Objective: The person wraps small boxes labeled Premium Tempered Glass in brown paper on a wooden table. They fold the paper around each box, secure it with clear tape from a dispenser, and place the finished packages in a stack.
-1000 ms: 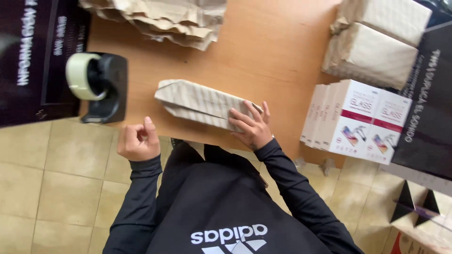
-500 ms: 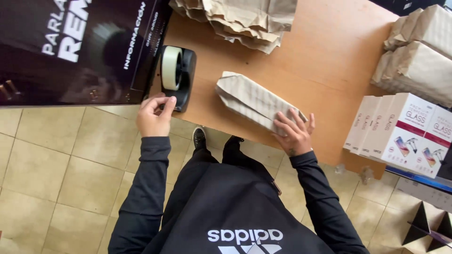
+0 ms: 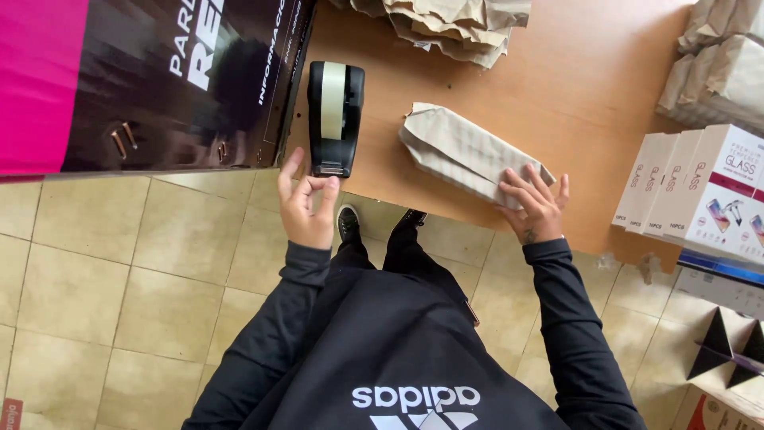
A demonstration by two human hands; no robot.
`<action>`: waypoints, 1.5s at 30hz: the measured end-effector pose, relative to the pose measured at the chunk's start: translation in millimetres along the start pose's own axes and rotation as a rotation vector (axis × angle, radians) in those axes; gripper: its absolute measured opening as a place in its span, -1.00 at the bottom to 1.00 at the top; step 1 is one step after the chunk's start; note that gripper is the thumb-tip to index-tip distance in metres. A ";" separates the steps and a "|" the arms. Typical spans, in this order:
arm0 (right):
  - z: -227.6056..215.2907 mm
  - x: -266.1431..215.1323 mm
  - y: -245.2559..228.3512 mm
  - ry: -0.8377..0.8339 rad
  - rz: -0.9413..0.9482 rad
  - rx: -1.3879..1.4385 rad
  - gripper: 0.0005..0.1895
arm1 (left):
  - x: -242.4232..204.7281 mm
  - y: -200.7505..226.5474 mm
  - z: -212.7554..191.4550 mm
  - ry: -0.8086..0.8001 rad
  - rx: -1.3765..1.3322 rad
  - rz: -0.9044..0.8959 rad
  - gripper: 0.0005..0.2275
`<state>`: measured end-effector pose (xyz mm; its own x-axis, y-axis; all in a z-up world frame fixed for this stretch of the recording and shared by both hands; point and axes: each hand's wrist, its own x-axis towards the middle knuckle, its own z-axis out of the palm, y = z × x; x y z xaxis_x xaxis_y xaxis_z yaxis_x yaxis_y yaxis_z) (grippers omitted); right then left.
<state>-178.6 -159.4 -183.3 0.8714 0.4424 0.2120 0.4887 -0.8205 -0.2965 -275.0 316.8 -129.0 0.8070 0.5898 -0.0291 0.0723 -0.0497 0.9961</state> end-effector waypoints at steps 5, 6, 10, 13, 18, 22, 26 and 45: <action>-0.3 -0.1 -4.5 -0.020 0.048 -0.010 -0.50 | 4.7 -25.1 0.8 0.032 0.116 0.128 -0.79; -0.3 1.0 -4.7 -0.027 0.058 -0.011 -0.51 | 7.4 -31.2 1.0 0.034 0.139 0.170 -0.78; -1.4 -1.0 -4.0 -0.033 0.048 0.002 -0.47 | 2.2 -48.2 -12.9 0.020 0.214 0.221 -0.80; 0.3 -0.2 -2.0 -0.043 0.075 -0.010 -0.45 | -17.4 -79.4 -27.7 -0.058 0.371 0.232 -0.75; 12.9 -9.7 5.4 0.028 0.042 -0.066 -0.51 | -52.7 -47.4 -12.2 -0.184 0.314 0.251 -0.86; 32.1 -17.2 15.1 0.124 0.020 -0.053 -0.59 | -43.5 -17.2 47.0 -0.402 0.270 0.317 -0.88; 35.9 -18.1 10.1 0.179 0.019 0.010 -0.63 | -33.9 12.8 123.5 -0.654 0.200 0.212 -0.84; 21.5 -7.6 -16.1 0.224 0.123 0.048 -0.73 | 6.9 45.5 270.9 -0.919 0.962 -0.430 -0.50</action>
<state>-192.2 -141.8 -200.2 0.8957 0.2446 0.3713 0.3859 -0.8425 -0.3759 -107.3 100.2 -106.3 0.6831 -0.0143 -0.7302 0.4761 -0.7495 0.4600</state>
